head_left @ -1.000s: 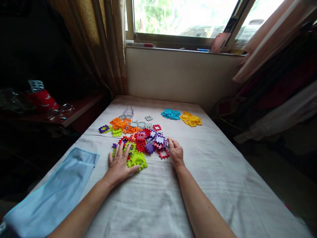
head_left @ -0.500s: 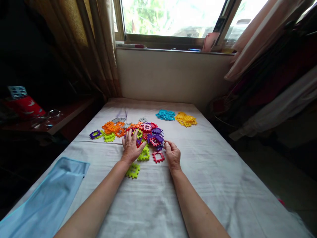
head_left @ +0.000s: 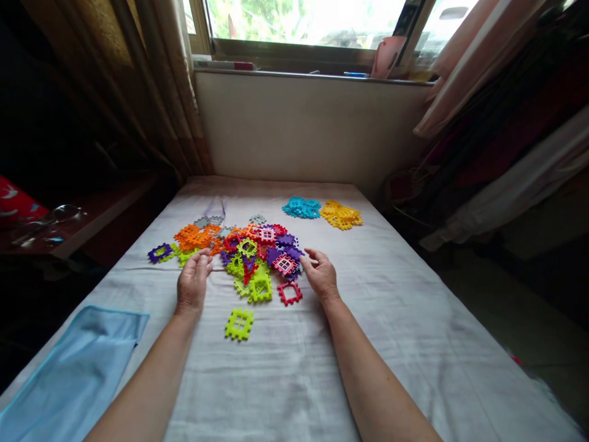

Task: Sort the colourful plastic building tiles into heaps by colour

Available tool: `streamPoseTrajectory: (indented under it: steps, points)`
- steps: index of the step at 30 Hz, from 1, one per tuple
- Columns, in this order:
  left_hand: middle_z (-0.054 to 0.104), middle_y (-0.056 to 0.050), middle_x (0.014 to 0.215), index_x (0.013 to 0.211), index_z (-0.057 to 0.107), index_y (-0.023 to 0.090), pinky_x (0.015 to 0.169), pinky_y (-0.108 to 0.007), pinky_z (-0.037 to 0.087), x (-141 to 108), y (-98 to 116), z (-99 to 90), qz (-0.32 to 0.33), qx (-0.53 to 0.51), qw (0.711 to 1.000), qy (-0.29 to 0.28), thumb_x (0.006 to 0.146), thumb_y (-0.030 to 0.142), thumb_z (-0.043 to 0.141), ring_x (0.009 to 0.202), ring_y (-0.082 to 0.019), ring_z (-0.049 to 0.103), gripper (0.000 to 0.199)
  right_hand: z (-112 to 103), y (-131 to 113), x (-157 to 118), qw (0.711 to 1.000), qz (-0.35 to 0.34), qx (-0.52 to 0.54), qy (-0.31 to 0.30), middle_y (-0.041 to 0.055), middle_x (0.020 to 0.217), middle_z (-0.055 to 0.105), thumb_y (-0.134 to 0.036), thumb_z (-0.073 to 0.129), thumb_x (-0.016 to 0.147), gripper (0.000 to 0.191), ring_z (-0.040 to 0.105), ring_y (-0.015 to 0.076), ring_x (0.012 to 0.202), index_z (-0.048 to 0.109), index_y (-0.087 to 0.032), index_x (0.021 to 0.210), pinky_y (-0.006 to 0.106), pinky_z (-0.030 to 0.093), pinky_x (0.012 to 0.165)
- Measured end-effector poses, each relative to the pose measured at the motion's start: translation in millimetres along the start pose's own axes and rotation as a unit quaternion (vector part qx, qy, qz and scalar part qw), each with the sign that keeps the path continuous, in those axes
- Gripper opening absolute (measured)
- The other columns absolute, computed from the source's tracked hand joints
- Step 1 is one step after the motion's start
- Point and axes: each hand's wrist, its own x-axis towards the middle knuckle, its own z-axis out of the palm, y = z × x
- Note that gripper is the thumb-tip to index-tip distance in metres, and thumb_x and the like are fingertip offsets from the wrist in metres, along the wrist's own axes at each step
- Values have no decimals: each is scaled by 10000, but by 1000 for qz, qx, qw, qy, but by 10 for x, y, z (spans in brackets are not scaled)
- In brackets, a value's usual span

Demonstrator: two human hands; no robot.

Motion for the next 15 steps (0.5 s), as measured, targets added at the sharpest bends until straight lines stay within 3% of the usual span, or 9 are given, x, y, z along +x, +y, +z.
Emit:
streamPoseTrajectory:
  steps: [3, 7, 10, 15]
  points:
    - [707, -43, 921, 904, 662, 184, 813, -305, 558, 191, 124, 20, -71, -77, 994, 23, 868, 249, 572, 798, -139, 683, 117, 19, -26, 53, 996, -61, -56, -18, 88, 1037, 726, -425, 636, 777, 307, 664, 233, 976, 723, -216, 983, 403, 530, 929]
    - [731, -84, 885, 912, 665, 163, 784, -349, 590, 319, 286, -100, -188, -224, 956, 0, 951, 314, 425, 866, -185, 709, 286, 36, -8, 57, 989, -105, -101, -19, 105, 1092, 723, -380, 654, 785, 287, 649, 248, 1060, 722, -208, 1004, 417, 499, 992]
    - [744, -89, 869, 945, 660, 171, 730, -351, 600, 357, 316, -195, -208, -300, 931, 22, 976, 363, 354, 834, -191, 718, 363, 34, 16, 44, 986, -115, -117, -27, 98, 1105, 724, -365, 650, 796, 267, 651, 243, 1060, 725, -218, 1006, 409, 499, 989]
    - [751, -63, 847, 968, 645, 172, 725, -373, 605, 381, 288, -214, -228, -337, 913, 27, 979, 371, 346, 795, -193, 728, 359, 28, 10, 31, 984, -121, -125, -33, 85, 1059, 738, -358, 610, 825, 217, 661, 236, 1005, 733, -229, 949, 406, 507, 959]
